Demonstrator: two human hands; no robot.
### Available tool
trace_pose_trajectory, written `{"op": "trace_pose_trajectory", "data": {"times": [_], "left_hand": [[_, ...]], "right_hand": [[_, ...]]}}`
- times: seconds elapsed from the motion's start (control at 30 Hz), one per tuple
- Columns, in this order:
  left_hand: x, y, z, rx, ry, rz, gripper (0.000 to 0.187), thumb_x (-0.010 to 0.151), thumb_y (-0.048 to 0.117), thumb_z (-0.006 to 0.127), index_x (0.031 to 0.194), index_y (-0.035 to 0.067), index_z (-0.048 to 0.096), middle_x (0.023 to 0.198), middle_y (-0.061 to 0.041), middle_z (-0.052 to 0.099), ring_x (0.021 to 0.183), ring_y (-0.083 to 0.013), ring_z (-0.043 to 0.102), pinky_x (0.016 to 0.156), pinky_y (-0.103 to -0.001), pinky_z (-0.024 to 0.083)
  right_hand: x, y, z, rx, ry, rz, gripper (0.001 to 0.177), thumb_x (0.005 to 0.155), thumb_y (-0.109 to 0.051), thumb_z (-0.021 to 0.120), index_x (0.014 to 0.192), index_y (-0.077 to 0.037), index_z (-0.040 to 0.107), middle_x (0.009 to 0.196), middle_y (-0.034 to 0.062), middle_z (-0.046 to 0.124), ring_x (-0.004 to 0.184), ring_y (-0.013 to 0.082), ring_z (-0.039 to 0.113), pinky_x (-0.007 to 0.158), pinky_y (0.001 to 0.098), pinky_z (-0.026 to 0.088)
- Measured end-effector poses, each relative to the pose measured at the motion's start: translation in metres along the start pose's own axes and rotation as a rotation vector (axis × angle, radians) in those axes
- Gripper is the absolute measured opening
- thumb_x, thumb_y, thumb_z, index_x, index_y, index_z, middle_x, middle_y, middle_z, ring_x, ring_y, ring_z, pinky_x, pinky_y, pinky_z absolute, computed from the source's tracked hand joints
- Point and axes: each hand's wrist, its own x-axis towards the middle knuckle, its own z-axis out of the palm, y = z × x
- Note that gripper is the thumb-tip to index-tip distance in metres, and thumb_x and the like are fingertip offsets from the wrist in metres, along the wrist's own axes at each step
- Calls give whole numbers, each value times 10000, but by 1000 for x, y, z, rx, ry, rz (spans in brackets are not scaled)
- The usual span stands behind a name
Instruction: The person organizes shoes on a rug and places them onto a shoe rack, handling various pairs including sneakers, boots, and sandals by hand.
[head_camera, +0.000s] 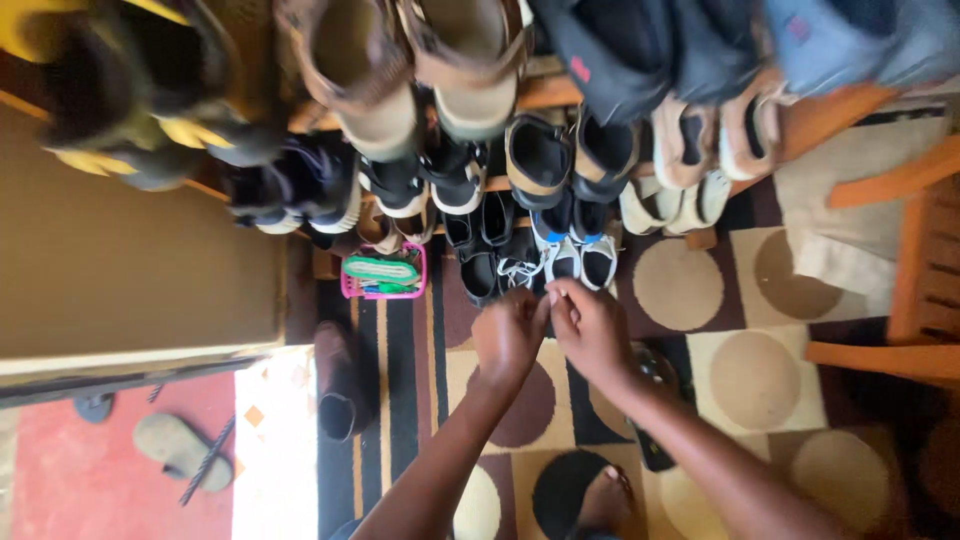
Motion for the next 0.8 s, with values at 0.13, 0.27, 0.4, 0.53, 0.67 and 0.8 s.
{"op": "trace_pose_trajectory", "data": {"times": [0.13, 0.27, 0.4, 0.53, 0.67, 0.8], "left_hand": [[-42, 64, -64, -104, -83, -17, 199, 953, 225, 712, 893, 36, 694, 731, -196, 680, 654, -381, 669, 586, -454, 513], [-80, 134, -130, -234, -10, 156, 172, 897, 15, 601, 1041, 7, 695, 810, -170, 740, 722, -352, 714, 653, -411, 553], [-111, 199, -193, -372, -49, 135, 166, 887, -76, 626, 1027, -22, 695, 875, -145, 748, 789, -247, 739, 708, -335, 581], [-141, 255, -249, -480, -209, -258, 129, 914, 53, 719, 1012, -30, 712, 856, -109, 775, 722, -165, 744, 625, -293, 594], [-163, 281, -300, -405, -211, -294, 169, 941, 113, 686, 1039, -9, 749, 828, -100, 788, 674, -162, 758, 564, -303, 592], [-165, 270, -317, -352, -92, -71, 262, 1018, 137, 644, 1204, -42, 688, 997, -148, 774, 874, -183, 749, 746, -324, 595]], "right_hand": [[-43, -65, -39, 84, 65, 127, 207, 953, -90, 633, 1140, -34, 701, 747, 78, 706, 598, 136, 657, 540, 277, 490], [-77, -130, -82, 199, 102, 263, 193, 970, -77, 615, 1136, -33, 701, 794, 59, 731, 698, 106, 721, 615, 251, 540], [-99, -200, -135, 252, 107, 381, 177, 979, -83, 611, 1121, -38, 706, 813, 61, 726, 729, 93, 705, 636, 253, 541], [-111, -266, -190, 284, 145, 385, 196, 995, -101, 598, 1136, -26, 711, 814, 62, 729, 745, 112, 686, 680, 256, 534], [-106, -310, -234, 514, 264, 341, 206, 1061, -142, 567, 1171, -1, 671, 923, 68, 723, 873, 129, 680, 848, 268, 553], [-105, -349, -267, 535, 324, 291, 233, 1082, -168, 545, 1178, 20, 642, 1134, 67, 701, 1069, 146, 664, 998, 305, 521]]}}
